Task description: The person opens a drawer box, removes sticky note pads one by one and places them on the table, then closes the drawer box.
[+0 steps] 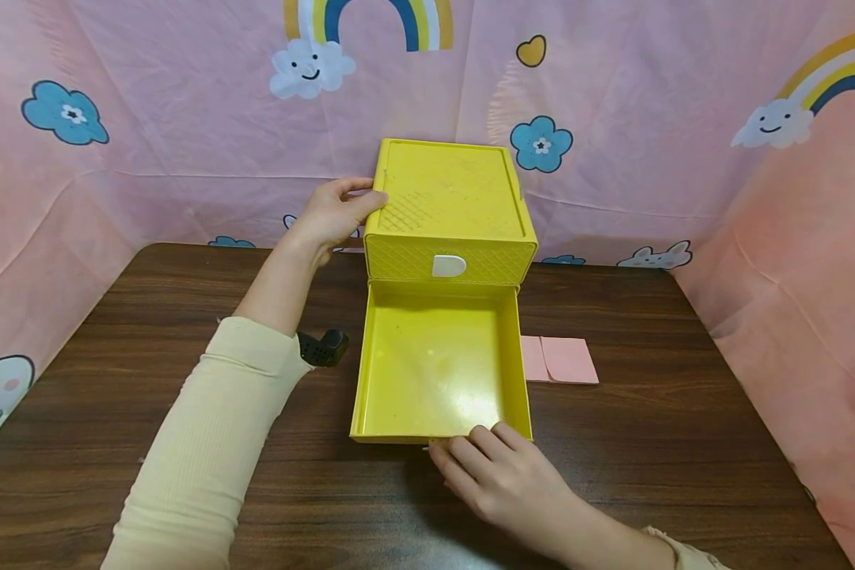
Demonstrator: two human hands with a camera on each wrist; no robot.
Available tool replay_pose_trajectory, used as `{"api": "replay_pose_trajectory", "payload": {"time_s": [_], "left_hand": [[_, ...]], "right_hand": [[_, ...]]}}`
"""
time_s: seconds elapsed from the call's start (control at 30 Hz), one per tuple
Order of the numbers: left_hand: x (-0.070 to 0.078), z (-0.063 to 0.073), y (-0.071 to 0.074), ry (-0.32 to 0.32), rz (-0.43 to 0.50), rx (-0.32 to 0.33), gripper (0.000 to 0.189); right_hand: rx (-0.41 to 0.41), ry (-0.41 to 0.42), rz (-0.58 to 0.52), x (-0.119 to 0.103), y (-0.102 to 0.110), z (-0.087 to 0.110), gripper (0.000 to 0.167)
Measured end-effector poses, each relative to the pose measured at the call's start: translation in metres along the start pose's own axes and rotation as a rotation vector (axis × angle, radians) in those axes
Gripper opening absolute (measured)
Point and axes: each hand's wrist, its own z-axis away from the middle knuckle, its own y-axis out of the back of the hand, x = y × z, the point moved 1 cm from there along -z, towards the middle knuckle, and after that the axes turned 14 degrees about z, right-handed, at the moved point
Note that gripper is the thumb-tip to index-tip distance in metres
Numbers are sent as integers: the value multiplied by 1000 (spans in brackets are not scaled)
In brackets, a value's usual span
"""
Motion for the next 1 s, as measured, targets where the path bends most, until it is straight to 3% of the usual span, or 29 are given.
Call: {"api": "replay_pose_trajectory", "payload": {"time_s": [0.47, 1.0], "left_hand": [[0, 1, 0, 0, 19, -7, 57], [-1, -1, 0, 5, 10, 4, 57]], "right_hand": [[46, -10, 111, -6, 0, -2, 28], [55, -71, 74, -11, -7, -5, 24]]}}
